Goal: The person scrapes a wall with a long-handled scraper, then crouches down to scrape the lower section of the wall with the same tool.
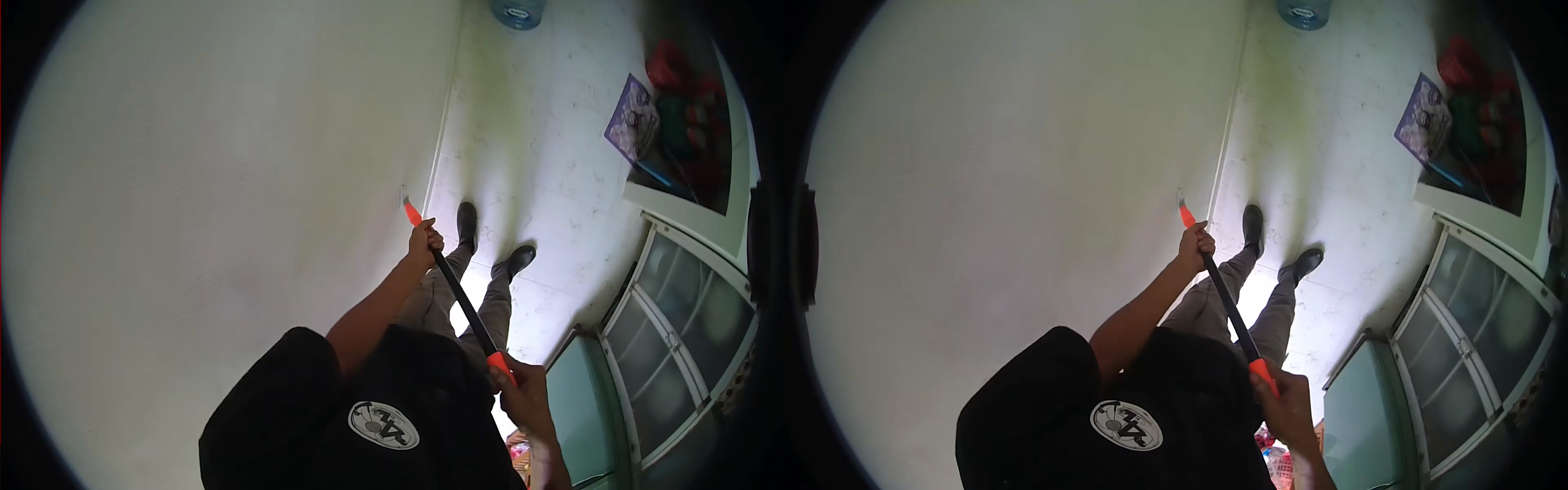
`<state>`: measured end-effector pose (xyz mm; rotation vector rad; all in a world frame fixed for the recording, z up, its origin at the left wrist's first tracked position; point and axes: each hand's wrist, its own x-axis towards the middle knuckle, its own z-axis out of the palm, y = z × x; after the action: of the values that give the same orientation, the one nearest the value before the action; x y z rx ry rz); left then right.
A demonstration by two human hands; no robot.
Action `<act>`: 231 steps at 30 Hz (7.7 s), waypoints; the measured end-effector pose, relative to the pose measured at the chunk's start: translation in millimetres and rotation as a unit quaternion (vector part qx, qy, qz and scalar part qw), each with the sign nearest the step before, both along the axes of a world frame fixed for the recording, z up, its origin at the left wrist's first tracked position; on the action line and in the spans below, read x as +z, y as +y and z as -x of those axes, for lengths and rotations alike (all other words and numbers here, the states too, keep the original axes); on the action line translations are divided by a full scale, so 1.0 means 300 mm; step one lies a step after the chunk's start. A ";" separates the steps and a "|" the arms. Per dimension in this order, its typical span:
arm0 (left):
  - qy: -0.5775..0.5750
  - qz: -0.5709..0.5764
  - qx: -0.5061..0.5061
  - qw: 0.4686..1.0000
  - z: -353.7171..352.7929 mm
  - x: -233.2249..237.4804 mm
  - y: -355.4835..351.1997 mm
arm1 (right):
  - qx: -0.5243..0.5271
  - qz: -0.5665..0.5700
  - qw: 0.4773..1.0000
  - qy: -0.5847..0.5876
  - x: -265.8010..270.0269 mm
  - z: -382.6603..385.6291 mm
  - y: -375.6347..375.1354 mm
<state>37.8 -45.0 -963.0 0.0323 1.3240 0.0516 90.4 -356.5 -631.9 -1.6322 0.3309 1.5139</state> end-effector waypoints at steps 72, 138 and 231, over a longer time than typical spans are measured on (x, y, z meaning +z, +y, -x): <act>0.146 0.014 0.026 0.989 0.097 -0.015 -0.063 | 0.147 -0.025 0.966 -0.212 -0.038 -0.184 -0.002; 0.123 0.026 0.032 0.992 0.116 0.369 -0.065 | 0.104 0.009 0.976 -0.190 0.368 -0.244 0.014; -0.067 -0.235 -0.188 0.951 0.486 0.458 -0.348 | 0.271 0.004 0.755 -0.598 -0.199 -0.059 -0.721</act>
<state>-107.8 -149.4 -825.5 0.6731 1.1256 0.0432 108.2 -572.9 -691.5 -2.4512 -0.9109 0.5019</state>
